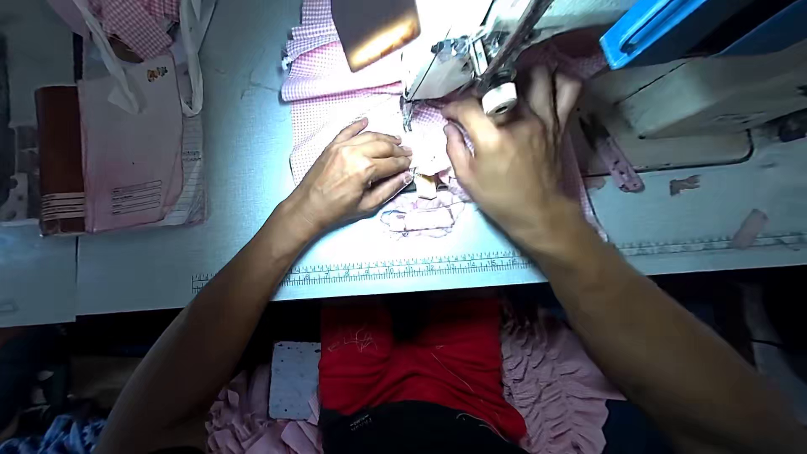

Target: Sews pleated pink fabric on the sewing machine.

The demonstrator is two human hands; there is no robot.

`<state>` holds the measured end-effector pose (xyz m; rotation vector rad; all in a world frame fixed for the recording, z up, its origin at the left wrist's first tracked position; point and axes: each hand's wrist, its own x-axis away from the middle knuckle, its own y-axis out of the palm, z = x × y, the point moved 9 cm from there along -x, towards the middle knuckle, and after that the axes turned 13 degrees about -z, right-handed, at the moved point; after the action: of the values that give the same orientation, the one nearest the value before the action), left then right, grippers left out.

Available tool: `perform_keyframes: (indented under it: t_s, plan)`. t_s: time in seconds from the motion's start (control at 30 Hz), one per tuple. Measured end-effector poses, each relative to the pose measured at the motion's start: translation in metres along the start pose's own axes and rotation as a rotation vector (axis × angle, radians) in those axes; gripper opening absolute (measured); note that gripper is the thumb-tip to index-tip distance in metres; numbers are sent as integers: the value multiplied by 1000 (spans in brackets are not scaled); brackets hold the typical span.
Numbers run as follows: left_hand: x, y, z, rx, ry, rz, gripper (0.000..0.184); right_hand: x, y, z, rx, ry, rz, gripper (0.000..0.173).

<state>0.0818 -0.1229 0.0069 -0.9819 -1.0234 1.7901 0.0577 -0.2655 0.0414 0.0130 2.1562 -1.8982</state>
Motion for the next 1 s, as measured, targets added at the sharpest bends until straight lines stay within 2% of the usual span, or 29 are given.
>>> perform_keyframes:
  t_s: [0.03, 0.1, 0.2, 0.33, 0.37, 0.47, 0.53, 0.63, 0.7, 0.8, 0.9, 1.0]
  plan:
    - [-1, 0, -2, -6, 7, -4, 30, 8, -9, -12, -51, -39, 31, 26]
    - [0, 0, -3, 1, 24, -12, 31, 21, -4, -29, -200, -106, -50, 27]
    - [-4, -3, -8, 59, 19, -10, 32, 20, 24, -17, -323, -46, -111, 27]
    - [-14, -5, -15, 71, -215, -57, 39, 27, 21, -13, -351, -80, -147, 27]
    - [-14, -4, -14, 45, -224, -64, 37, 26, 21, -10, -352, -93, -154, 28]
    - [-2, -7, -19, 61, -74, 8, 26, 14, 26, 4, -334, -122, -157, 28]
    - [3, -12, -28, 47, -9, -14, 32, 10, 26, 8, -314, -135, -163, 33]
    - [3, -15, -29, -2, -41, -36, 36, 11, 25, 0, -276, -154, -172, 36]
    - [-1, -14, -22, -37, -114, 22, 33, 17, 24, -6, -268, -166, -194, 35]
    - [-11, -14, -10, -100, -186, 116, 38, 16, 26, -6, -261, -173, -177, 34]
    - [-20, -13, -3, -120, -132, 105, 24, 13, 28, -3, -262, -185, -161, 32]
    - [-19, -10, 8, -65, -2, 43, 20, 8, 29, 5, -263, -127, -172, 34]
